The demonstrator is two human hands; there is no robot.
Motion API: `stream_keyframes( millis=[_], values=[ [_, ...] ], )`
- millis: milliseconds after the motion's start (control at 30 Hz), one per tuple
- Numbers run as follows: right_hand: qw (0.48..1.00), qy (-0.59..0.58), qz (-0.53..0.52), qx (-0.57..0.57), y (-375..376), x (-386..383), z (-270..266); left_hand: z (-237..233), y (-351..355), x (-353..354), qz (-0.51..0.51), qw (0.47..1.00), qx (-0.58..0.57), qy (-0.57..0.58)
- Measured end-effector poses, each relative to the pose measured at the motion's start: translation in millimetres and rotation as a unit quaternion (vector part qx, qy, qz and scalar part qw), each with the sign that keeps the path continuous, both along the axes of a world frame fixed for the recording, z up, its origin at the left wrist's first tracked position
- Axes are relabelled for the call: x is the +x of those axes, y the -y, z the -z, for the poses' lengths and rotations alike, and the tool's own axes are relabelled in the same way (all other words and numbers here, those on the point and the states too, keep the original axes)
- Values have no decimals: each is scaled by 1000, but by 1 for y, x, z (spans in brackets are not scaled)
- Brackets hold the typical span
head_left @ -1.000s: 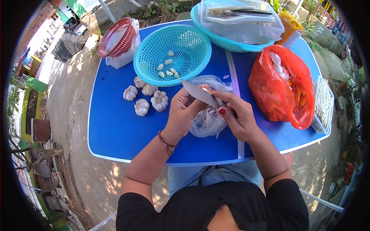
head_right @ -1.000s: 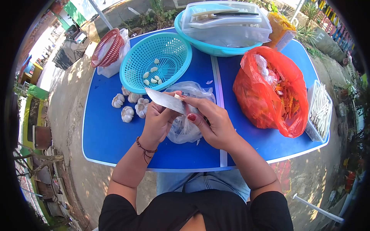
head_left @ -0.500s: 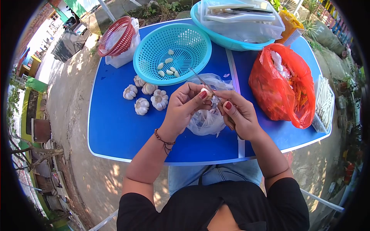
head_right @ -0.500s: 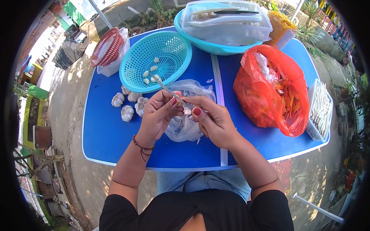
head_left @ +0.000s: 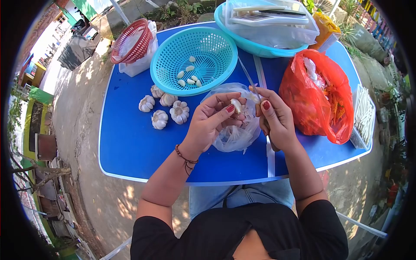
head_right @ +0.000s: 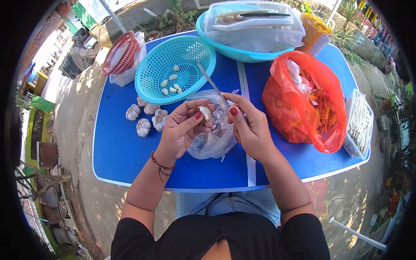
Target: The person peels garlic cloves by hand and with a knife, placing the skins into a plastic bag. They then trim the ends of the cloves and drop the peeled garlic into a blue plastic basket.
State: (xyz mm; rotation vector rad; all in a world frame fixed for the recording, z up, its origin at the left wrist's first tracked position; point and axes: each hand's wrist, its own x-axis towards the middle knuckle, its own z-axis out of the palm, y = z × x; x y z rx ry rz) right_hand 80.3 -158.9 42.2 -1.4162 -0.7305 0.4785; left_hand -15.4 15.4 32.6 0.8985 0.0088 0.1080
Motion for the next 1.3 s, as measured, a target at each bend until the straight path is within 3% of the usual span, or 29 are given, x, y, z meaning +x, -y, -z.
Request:
stream_keyframes(
  millis=[100, 500, 1200, 1300],
  values=[
    [999, 39, -23, -26, 1, -5, 2, 11, -1, 2, -40, 999, -24, 6],
    [968, 240, -53, -39, -1, -18, -5, 17, 0, 1, -29, 994, -88, 58],
    [969, 244, -25, -24, -2, -17, 1, 19, 2, 1, -63, 997, -11, 50],
    [991, 121, -61, -16, 0, -17, -2, 16, 1, 1, -70, 997, -23, 30]
  ],
)
